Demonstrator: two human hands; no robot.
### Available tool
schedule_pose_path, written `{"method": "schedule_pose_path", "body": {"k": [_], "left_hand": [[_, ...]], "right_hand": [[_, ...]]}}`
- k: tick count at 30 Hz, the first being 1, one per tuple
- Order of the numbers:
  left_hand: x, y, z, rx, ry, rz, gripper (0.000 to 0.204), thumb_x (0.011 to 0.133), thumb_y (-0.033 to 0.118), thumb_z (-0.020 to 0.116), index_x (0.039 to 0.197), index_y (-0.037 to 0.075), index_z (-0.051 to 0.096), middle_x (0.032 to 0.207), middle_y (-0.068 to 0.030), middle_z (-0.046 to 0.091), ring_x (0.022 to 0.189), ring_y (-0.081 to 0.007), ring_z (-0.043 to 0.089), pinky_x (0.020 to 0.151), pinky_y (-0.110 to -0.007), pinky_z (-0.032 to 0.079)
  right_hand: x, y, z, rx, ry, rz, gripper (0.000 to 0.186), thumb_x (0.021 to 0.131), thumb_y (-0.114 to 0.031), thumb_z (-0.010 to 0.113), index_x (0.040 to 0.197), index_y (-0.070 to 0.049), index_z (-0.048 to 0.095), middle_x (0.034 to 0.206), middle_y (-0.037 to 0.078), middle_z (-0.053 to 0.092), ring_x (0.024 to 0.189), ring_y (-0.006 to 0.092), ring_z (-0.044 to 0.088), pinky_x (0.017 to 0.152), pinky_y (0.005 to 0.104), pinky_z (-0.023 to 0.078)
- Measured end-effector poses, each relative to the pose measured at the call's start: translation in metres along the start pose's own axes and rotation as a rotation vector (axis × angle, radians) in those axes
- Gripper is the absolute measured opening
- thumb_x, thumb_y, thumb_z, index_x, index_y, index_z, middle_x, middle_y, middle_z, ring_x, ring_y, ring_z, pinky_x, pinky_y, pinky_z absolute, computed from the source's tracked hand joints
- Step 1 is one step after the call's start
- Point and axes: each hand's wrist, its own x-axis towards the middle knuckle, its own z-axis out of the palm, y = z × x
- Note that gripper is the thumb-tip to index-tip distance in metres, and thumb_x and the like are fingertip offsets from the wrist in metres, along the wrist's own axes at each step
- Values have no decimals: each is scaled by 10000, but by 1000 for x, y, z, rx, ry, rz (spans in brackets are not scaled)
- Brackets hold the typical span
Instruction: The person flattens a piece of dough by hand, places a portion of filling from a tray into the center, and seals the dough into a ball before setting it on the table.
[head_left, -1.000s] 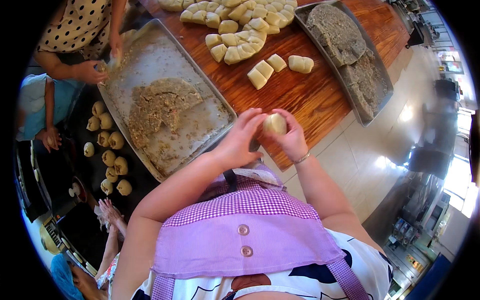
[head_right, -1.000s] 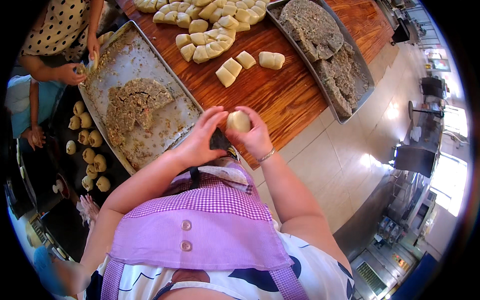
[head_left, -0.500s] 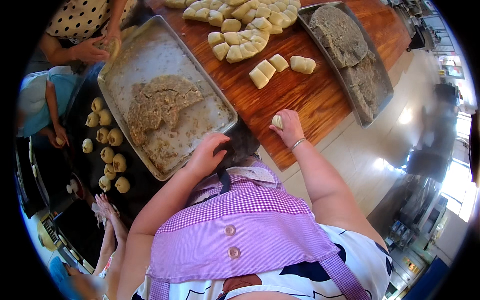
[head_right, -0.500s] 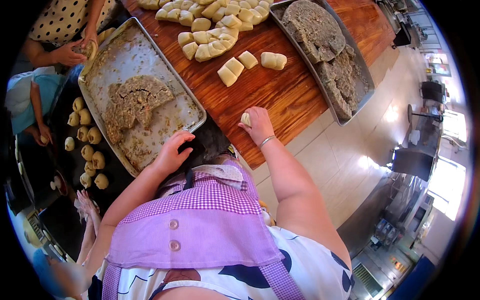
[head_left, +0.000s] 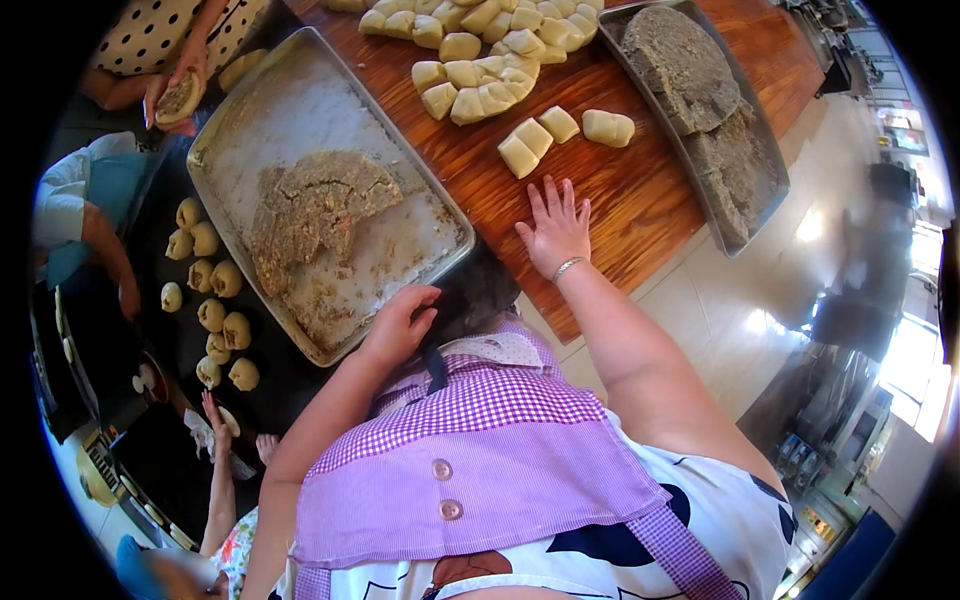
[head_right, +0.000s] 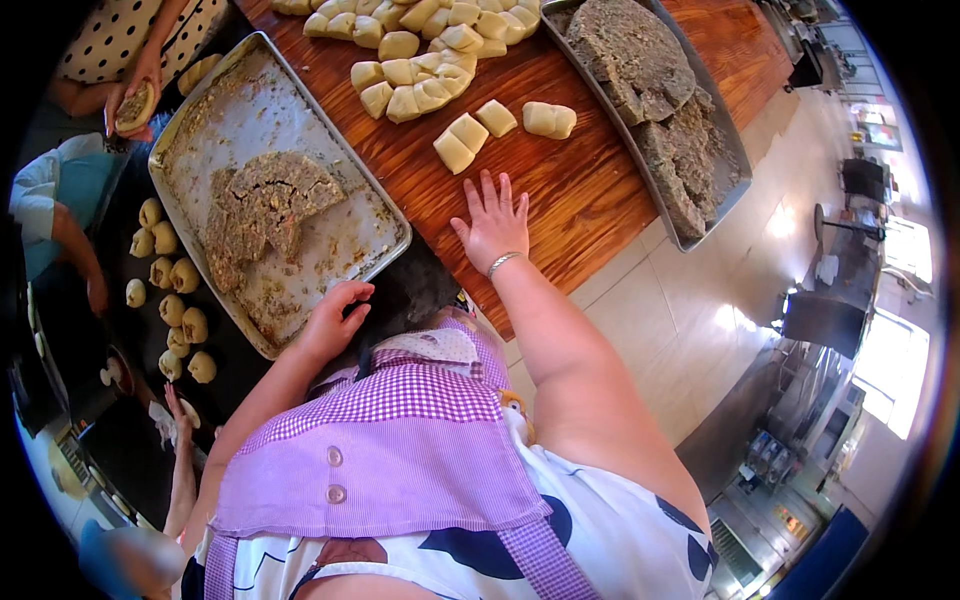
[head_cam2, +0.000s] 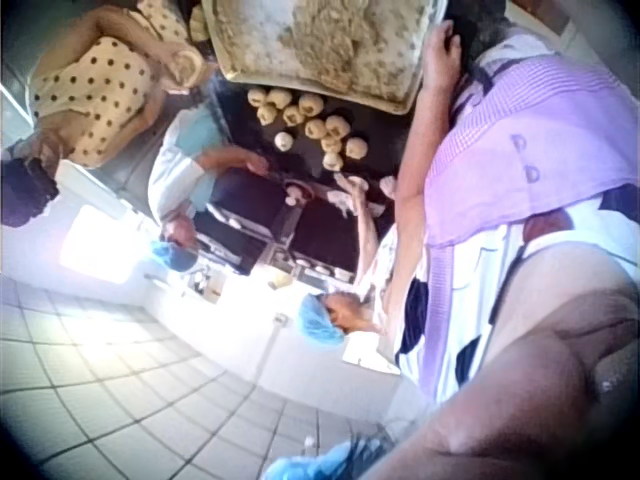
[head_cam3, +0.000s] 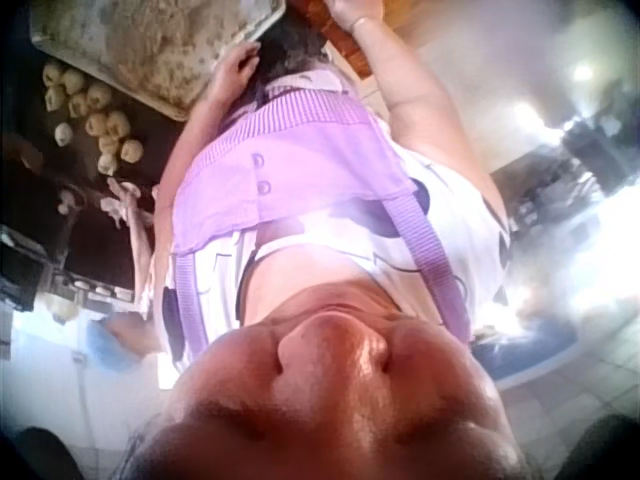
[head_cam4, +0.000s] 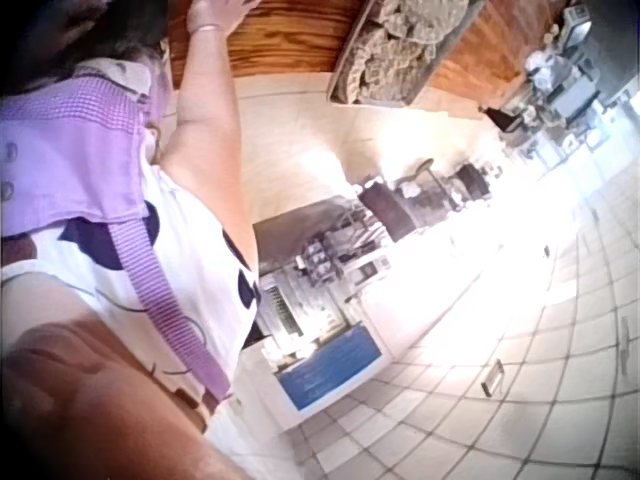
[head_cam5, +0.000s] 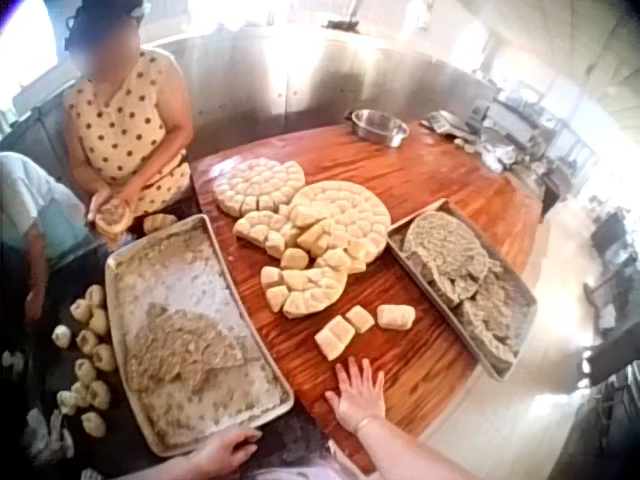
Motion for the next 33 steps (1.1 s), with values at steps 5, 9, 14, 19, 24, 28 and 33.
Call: {"method": "schedule_pose_path", "body": {"k": [5,9,14,19,24,28,33], "left_hand": [[-2,12,-9,111,-47,24,306,857,17,648,1160,23,600,1104,-143,621,1016,-270,626,890,-350,507],[-16,-8,-9,21,-6,-64,304,863,-19,640,1162,8,592,1100,-121,607,1010,-238,609,912,-340,489],[-21,-10,-7,105,-59,-36,326,848,-15,660,1166,13,590,1109,-122,603,994,-244,609,901,-338,492],[-19,-7,-6,126,-54,-26,318,856,24,663,1166,29,593,1101,-133,611,977,-274,613,892,-348,498],[-14,7,-17,139,-102,-28,324,870,48,635,1189,24,583,1168,-160,597,1096,-322,586,949,-375,478],[-25,-6,-19,227,-111,-5,328,876,14,625,1201,21,576,1179,-148,593,1099,-300,591,950,-364,482],[-28,-7,-16,203,-134,-3,308,887,14,604,1194,12,582,1184,-163,591,1109,-325,585,956,-369,481]], "right_hand": [[12,19,15,385,13,33,696,976,-517,400,1539,-143,232,1623,103,141,1495,337,94,1185,545,107],[11,33,13,118,46,121,674,979,-476,413,1538,-144,232,1621,117,128,1489,361,90,1182,555,111],[12,29,8,92,121,134,680,977,-472,419,1546,-168,208,1627,109,98,1495,339,71,1182,563,96],[-12,22,14,22,60,132,735,963,-479,428,1555,-131,165,1636,100,59,1503,333,28,1190,542,61],[-9,10,17,155,125,91,722,993,-473,387,1558,-100,134,1634,129,38,1503,339,16,1196,521,73],[8,-9,19,138,90,249,679,1002,-438,393,1550,-105,168,1626,140,87,1499,344,49,1195,519,99],[29,1,17,168,68,238,678,993,-482,383,1543,-127,206,1625,115,113,1499,342,50,1190,538,106]]}}
